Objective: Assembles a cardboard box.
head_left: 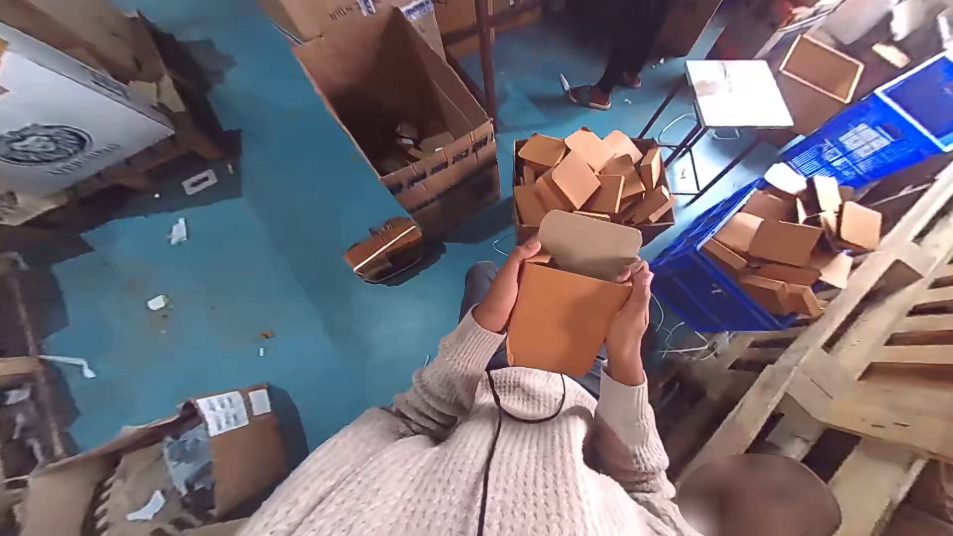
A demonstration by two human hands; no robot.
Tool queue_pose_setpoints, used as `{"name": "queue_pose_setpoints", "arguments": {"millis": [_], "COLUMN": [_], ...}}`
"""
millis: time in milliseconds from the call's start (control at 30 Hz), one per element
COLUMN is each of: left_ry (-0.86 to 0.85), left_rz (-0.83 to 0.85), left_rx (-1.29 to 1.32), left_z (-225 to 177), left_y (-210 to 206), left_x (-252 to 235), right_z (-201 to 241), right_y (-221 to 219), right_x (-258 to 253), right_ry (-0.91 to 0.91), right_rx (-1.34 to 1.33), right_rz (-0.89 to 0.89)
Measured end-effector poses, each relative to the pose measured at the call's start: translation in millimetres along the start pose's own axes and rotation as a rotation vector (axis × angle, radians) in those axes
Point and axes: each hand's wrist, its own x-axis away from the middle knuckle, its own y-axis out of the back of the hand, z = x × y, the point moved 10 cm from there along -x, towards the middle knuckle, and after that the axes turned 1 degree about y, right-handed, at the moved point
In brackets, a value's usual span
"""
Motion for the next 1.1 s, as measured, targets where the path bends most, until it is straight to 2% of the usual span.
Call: {"name": "queue_pose_setpoints", "arguments": {"millis": [67, 133, 233, 333, 433, 567, 700, 833, 1000, 1100], "left_ry": [0.09, 0.002, -0.041, 0.042, 0.017, -0.06, -0.276, -0.459, -0.372, -0.338], "left_rz": [-0.02, 0.043, 0.102, 0.073, 0.031, 0.015, 0.173, 0.29, 0.334, 0.232], "left_rx": [0.024, -0.012, -0.052, -0.019, 0.008, 0.058, 0.054, -0.142, -0.176, -0.243], "left_z": [4.1, -0.8, 4.4, 17.4, 18.4, 12.9, 3.0, -11.9, -7.1, -7.2], "left_y": [1.2, 5.9, 11.1, 15.2, 19.4, 15.0, 4.6, -8.7, -10.1, -1.5], "left_x": [-1.7, -7.8, -13.1, -10.8, -13.6, -14.4, -12.8, -1.3, -1.7, -2.0], "right_z": [-1.6, -7.4, -22.0, -31.6, -36.7, -38.8, -25.9, -19.2, -13.7, -10.5], "right_y": [3.0, 3.5, -4.9, -4.5, -1.9, 2.2, -0.9, -5.9, -10.4, -5.8], "right_x": [-0.1, -0.3, 2.1, 3.2, 0.6, -5.4, -10.4, -4.7, 10.0, 17.3], "right_ry": [0.017, -0.054, -0.287, -0.35, -0.346, -0.32, -0.145, -0.051, -0.057, -0.105], "right_rx": [-0.055, -0.16, -0.268, -0.26, -0.239, -0.234, -0.273, -0.394, -0.349, -0.198], "right_rz": [-0.05, -0.05, 0.128, 0.188, 0.184, 0.075, 0.052, 0.101, 0.193, 0.235]}}
